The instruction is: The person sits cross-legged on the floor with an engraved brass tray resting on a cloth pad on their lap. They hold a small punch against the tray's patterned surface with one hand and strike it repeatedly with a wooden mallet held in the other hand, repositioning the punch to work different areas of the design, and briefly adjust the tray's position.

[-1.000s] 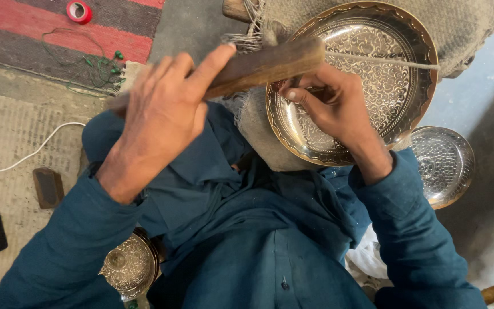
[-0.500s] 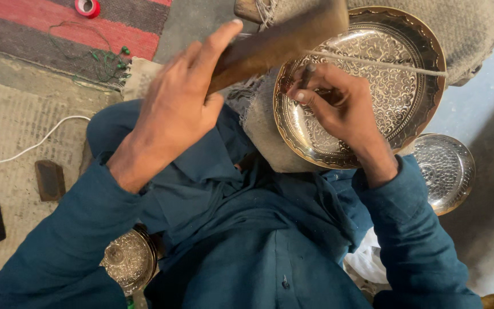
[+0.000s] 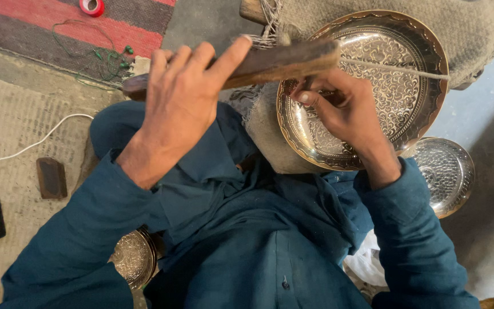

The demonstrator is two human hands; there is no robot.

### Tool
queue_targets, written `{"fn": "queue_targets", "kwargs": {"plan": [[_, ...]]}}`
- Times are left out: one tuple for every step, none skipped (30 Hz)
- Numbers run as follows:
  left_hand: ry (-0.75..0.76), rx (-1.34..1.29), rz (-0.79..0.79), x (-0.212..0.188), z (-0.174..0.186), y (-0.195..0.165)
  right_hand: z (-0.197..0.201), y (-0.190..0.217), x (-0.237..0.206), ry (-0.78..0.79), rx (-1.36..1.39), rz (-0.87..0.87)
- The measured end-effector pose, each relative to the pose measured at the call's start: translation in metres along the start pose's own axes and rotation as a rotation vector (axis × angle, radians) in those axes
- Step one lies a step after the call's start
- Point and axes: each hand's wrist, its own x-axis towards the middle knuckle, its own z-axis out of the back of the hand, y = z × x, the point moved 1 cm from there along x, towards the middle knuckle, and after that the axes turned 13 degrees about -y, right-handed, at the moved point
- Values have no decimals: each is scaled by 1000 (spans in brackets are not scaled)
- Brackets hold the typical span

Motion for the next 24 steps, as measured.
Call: {"fn": "queue_targets", "kwargs": {"plan": [[-12, 39, -8, 1, 0, 0, 0, 0, 0, 11, -7, 35], [-22, 77, -17, 1, 0, 0, 0, 0, 1, 21, -13, 68], [-33, -47, 10, 1, 1, -1, 0, 0, 1, 18, -3, 60], [-46, -170, 41, 1, 1, -2, 0, 0, 0, 19, 7, 52], [-42, -160, 42, 2, 1, -3, 0, -1, 1, 19, 16, 46], [-38, -150, 43, 2, 1, -5, 0, -1, 0, 20, 2, 39], [-17, -6, 17, 3, 0, -6, 0, -2, 0, 22, -12, 34], [4, 138, -8, 4, 0, -7, 1, -2, 0, 26, -25, 29], [25, 140, -2, 5, -1, -8, 1, -3, 0, 19, -51, 19], [47, 140, 6, 6, -1, -9, 2, -3, -1, 16, -78, 5], [66, 142, 18, 7, -1, -9, 2, -3, -1, 17, -106, -6], [83, 146, 25, 8, -1, -9, 2, -3, -1, 7, -102, 2], [100, 151, 32, 8, 0, -9, 2, -3, -2, -2, -97, 11], [115, 158, 44, 8, 0, -9, 2, -3, -2, -6, -93, 22], [43, -66, 93, 9, 1, -8, 2, -3, -1, -3, -78, 30], [-25, -296, 137, 9, 2, -8, 1, -3, -1, -4, -64, 34], [-35, -297, 134, 8, 1, -8, 2, -2, -1, -1, -51, 37], [-44, -299, 131, 8, 1, -8, 2, -1, -1, 4, -51, 31], [3, -73, 71, 7, -1, -7, 1, 0, -1, 5, -52, 27], [45, 156, 9, 7, -2, -7, 2, 0, -1, 7, -53, 27], [36, 151, 6, 7, -3, -6, 2, 1, 0, 12, -39, 32], [31, 142, -2, 7, -4, -5, 3, 2, 0, 11, -25, 32], [29, 130, -8, 6, -5, -5, 3, 4, -1, 11, -12, 27], [26, 120, -10, 5, -6, -5, 4, 4, -1, 12, -60, -9]]}}
